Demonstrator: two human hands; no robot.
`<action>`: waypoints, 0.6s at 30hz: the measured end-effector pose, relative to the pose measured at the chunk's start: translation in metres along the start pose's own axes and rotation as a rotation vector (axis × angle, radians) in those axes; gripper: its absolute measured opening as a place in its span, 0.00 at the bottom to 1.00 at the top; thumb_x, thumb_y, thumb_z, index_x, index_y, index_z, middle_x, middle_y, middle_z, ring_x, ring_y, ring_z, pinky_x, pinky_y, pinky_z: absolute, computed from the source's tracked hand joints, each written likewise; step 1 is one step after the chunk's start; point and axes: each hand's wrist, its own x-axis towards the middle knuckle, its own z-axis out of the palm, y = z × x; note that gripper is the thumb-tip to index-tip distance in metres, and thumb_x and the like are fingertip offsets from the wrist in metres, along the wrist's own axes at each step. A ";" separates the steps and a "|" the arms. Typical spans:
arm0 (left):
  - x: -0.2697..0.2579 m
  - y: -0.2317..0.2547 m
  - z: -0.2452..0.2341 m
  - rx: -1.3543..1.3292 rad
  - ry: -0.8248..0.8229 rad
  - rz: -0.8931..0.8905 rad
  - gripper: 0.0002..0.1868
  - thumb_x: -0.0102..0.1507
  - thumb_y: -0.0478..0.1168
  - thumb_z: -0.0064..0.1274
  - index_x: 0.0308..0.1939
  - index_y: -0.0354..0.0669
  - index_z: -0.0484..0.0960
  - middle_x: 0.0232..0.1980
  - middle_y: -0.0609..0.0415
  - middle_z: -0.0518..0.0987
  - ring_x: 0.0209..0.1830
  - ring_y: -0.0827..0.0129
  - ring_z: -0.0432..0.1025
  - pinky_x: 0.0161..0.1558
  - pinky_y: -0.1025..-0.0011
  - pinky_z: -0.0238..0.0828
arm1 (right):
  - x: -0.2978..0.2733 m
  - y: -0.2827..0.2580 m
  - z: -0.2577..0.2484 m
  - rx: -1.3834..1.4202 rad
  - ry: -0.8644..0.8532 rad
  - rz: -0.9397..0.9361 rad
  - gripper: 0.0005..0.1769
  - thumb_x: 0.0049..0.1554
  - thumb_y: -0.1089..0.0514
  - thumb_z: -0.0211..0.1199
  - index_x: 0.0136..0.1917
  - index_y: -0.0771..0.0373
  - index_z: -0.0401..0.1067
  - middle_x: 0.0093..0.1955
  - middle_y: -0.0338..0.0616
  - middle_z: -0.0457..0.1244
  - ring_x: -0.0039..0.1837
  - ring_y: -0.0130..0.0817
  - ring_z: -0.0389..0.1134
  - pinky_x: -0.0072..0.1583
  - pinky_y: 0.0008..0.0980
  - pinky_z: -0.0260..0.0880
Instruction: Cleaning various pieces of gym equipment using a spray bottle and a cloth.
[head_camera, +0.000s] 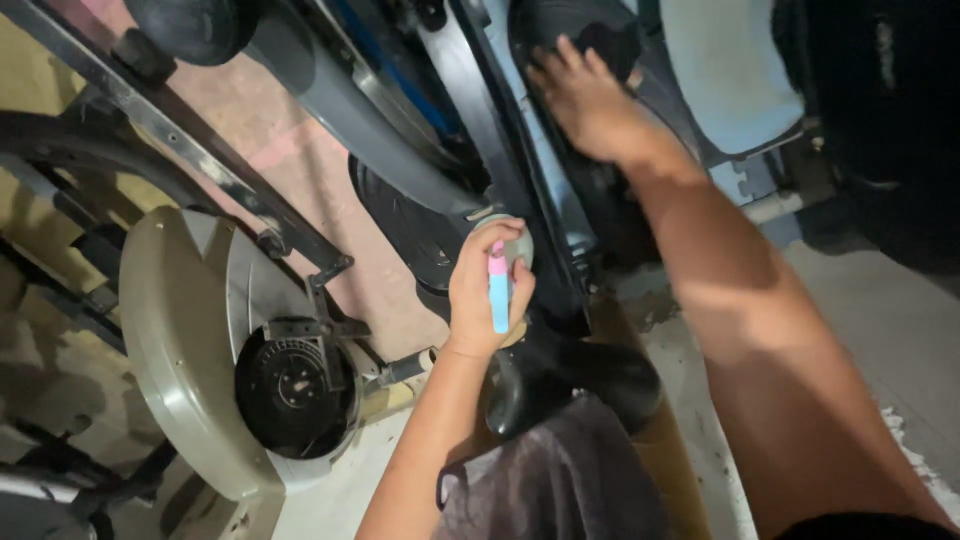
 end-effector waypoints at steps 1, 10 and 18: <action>0.001 0.001 0.001 0.002 0.006 0.006 0.23 0.59 0.26 0.53 0.58 0.41 0.70 0.58 0.46 0.79 0.58 0.54 0.77 0.64 0.64 0.73 | 0.009 0.010 0.003 -0.033 0.007 -0.030 0.32 0.68 0.61 0.44 0.85 0.61 0.55 0.85 0.52 0.45 0.88 0.56 0.38 0.82 0.59 0.39; -0.007 -0.009 0.009 0.054 0.057 0.037 0.23 0.58 0.26 0.53 0.56 0.40 0.71 0.55 0.46 0.79 0.56 0.53 0.78 0.60 0.64 0.75 | 0.026 -0.021 -0.044 -0.057 0.130 0.076 0.36 0.63 0.55 0.58 0.82 0.57 0.56 0.86 0.50 0.42 0.85 0.49 0.38 0.80 0.51 0.40; -0.008 -0.012 0.010 0.177 0.084 0.076 0.23 0.57 0.28 0.54 0.57 0.41 0.71 0.52 0.47 0.81 0.49 0.51 0.77 0.54 0.62 0.75 | -0.051 -0.014 -0.013 -0.175 0.247 0.303 0.34 0.67 0.65 0.55 0.85 0.56 0.57 0.87 0.52 0.43 0.85 0.56 0.41 0.78 0.57 0.43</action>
